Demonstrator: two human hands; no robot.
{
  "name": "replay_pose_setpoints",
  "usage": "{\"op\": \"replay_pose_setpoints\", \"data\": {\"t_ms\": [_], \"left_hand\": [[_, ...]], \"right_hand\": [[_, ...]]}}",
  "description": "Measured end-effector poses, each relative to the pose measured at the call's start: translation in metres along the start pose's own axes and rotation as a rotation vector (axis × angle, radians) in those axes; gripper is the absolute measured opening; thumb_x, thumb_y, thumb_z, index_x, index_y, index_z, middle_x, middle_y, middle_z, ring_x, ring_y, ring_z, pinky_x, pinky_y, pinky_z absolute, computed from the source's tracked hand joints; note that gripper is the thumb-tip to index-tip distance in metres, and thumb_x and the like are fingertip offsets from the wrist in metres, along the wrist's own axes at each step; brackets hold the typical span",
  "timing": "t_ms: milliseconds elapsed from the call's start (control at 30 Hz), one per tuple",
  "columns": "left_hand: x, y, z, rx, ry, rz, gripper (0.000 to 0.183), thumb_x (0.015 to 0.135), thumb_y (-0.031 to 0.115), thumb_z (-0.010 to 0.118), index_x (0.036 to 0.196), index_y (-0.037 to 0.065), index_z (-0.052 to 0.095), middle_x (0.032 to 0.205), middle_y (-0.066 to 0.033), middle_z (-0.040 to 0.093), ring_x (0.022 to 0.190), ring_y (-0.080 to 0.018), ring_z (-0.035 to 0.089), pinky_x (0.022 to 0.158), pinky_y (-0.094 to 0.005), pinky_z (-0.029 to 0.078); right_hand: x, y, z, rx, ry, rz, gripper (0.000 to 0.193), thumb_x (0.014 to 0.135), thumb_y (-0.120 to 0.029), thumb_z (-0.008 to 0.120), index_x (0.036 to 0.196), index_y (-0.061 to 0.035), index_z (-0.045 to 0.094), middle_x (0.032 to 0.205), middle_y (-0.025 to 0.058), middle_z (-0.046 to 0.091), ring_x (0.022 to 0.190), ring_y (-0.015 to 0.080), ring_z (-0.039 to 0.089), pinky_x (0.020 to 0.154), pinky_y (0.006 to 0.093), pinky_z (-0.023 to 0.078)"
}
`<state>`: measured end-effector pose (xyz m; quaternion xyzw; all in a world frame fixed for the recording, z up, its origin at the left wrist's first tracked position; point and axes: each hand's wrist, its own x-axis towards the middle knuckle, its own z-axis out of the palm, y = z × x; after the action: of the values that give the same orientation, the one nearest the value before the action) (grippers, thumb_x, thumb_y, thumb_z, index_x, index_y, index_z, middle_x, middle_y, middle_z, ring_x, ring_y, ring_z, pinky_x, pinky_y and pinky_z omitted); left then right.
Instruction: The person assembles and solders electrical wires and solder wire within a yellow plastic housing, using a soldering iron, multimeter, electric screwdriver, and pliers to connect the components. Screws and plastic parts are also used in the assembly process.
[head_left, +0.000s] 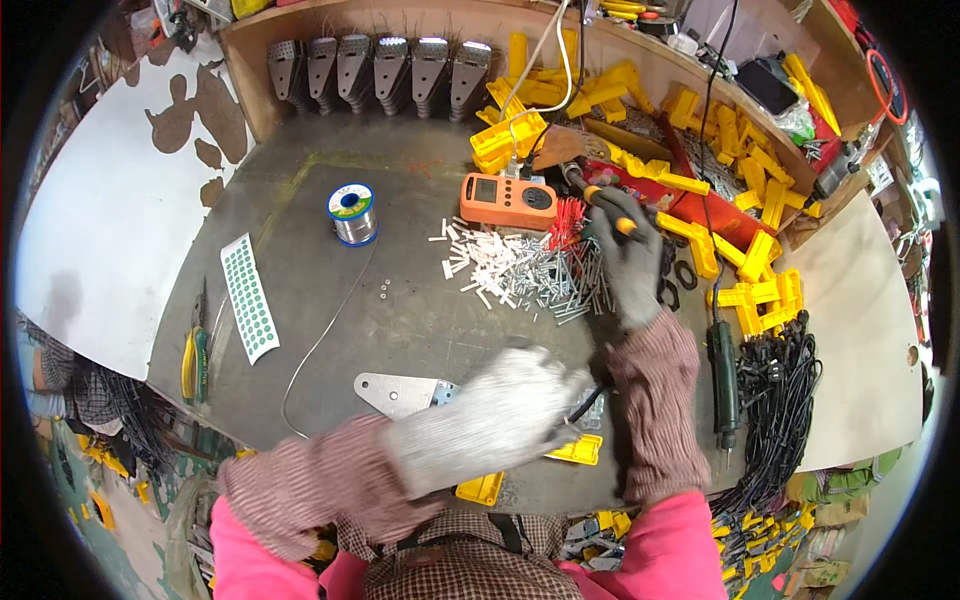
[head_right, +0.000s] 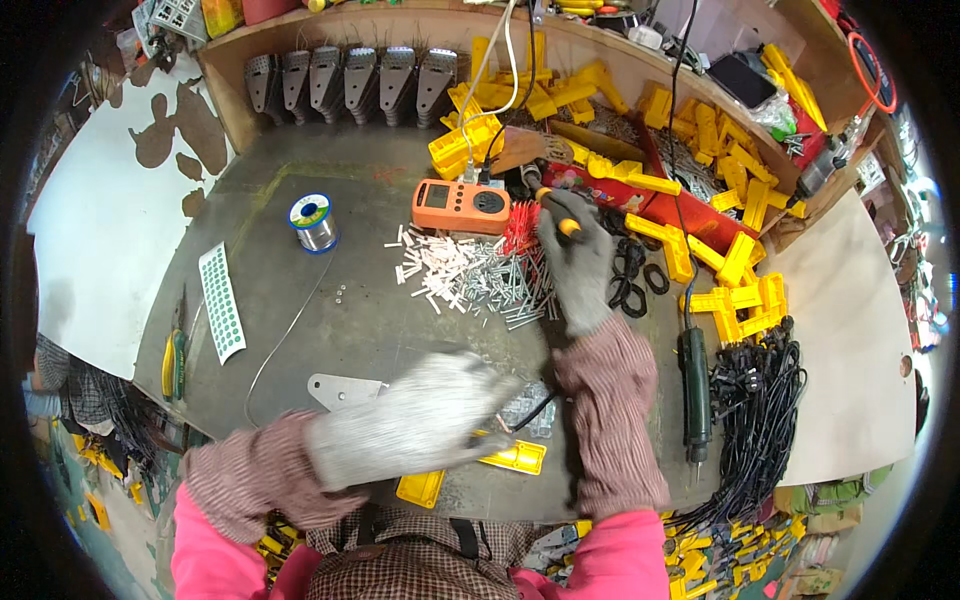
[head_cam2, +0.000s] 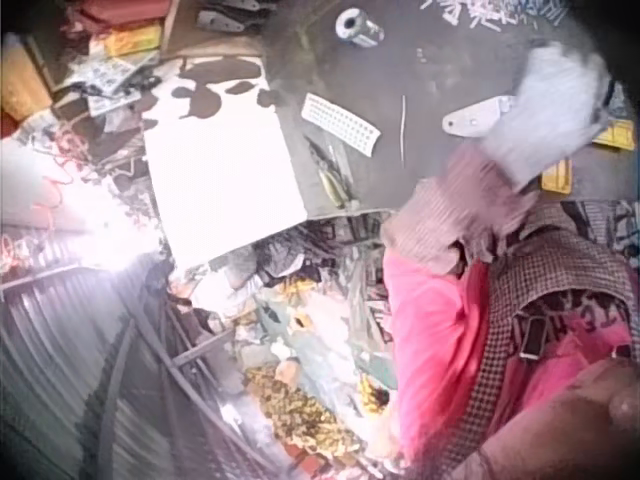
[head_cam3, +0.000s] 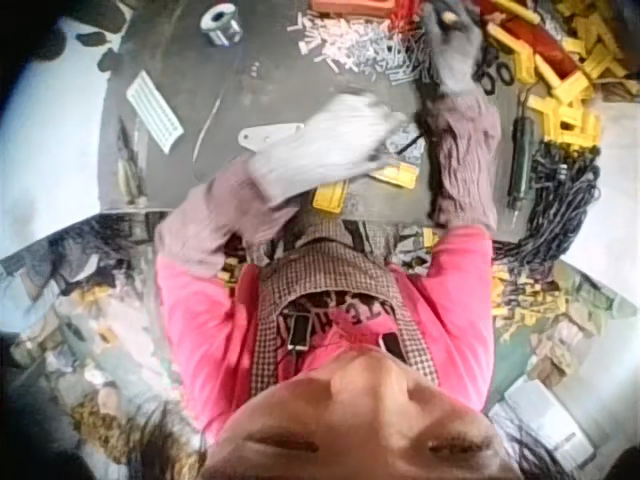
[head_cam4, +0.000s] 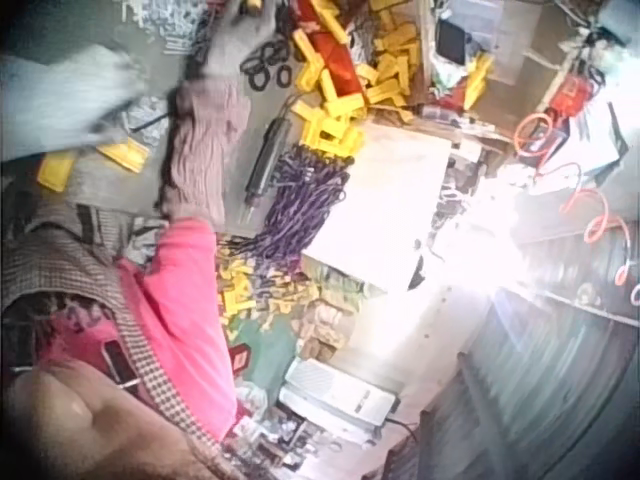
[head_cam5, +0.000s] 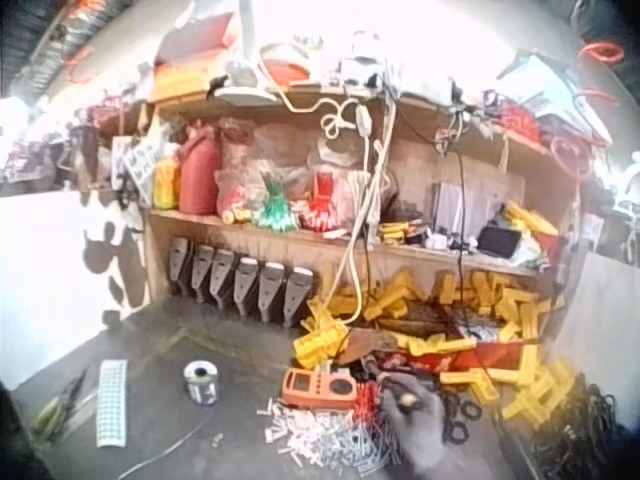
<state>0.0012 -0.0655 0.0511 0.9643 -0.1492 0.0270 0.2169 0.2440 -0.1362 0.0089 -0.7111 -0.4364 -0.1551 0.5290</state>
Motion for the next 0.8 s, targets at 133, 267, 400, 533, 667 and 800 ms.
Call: {"op": "replay_pose_setpoints", "data": {"t_ms": [133,267,400,533,667,800], "left_hand": [[0.045,-0.004,0.016,-0.248,-0.293,0.112,0.028,0.082,0.023,0.065,0.096,-0.001,0.062,0.09,-0.0237,0.066,0.086,-0.0416,0.065,0.077,-0.0489,0.052],[0.022,-0.019,0.003,-0.424,-0.08,-0.088,0.018,0.084,0.019,0.063,0.097,0.007,0.065,0.094,-0.0176,0.067,0.092,-0.0388,0.064,0.082,-0.0474,0.05],[-0.005,-0.026,0.011,-0.419,0.051,-0.049,0.02,0.084,0.018,0.064,0.103,0.011,0.064,0.101,-0.0125,0.063,0.103,-0.0331,0.058,0.093,-0.0446,0.044],[-0.007,-0.02,0.027,-0.359,0.202,-0.13,0.028,0.082,0.016,0.068,0.107,0.008,0.059,0.098,-0.0131,0.061,0.099,-0.0335,0.057,0.089,-0.044,0.044],[-0.043,-0.023,0.039,-0.161,0.211,-0.212,0.026,0.079,0.015,0.07,0.102,0.008,0.058,0.104,-0.012,0.059,0.101,-0.0325,0.056,0.09,-0.0448,0.043],[-0.055,-0.026,0.056,-0.153,0.34,-0.183,0.029,0.078,0.014,0.071,0.102,0.008,0.058,0.106,-0.0113,0.059,0.102,-0.0327,0.056,0.091,-0.0447,0.043]], "right_hand": [[0.018,-0.001,0.004,-0.717,-0.333,0.178,0.057,0.084,-0.003,0.061,0.138,-0.0082,0.043,0.117,0.0214,0.053,0.096,0.0461,0.061,0.079,0.0508,0.053],[-0.037,-0.107,-0.036,-0.35,-0.683,0.438,0.026,0.095,-0.015,0.054,0.118,-0.004,0.061,0.101,0.0243,0.065,0.091,0.0408,0.064,0.076,0.0446,0.052],[-0.09,-0.104,-0.094,-0.207,-0.802,0.606,0.028,0.095,-0.023,0.057,0.114,-0.002,0.062,0.096,0.0208,0.068,0.085,0.0316,0.068,0.077,0.0387,0.051],[-0.092,-0.139,-0.07,0.124,-0.877,0.556,0.024,0.094,-0.019,0.062,0.104,0.0029,0.064,0.092,0.015,0.063,0.083,0.0202,0.058,0.079,0.0329,0.047],[-0.11,-0.117,-0.077,0.247,-0.863,0.729,0.024,0.095,-0.018,0.06,0.105,0.0034,0.064,0.09,0.015,0.062,0.084,0.013,0.056,0.075,0.0301,0.046],[-0.119,-0.121,-0.065,0.156,-0.864,0.686,0.024,0.097,-0.019,0.059,0.103,0.0038,0.065,0.082,0.0034,0.06,0.076,0.0081,0.052,0.067,0.0263,0.045]]}}
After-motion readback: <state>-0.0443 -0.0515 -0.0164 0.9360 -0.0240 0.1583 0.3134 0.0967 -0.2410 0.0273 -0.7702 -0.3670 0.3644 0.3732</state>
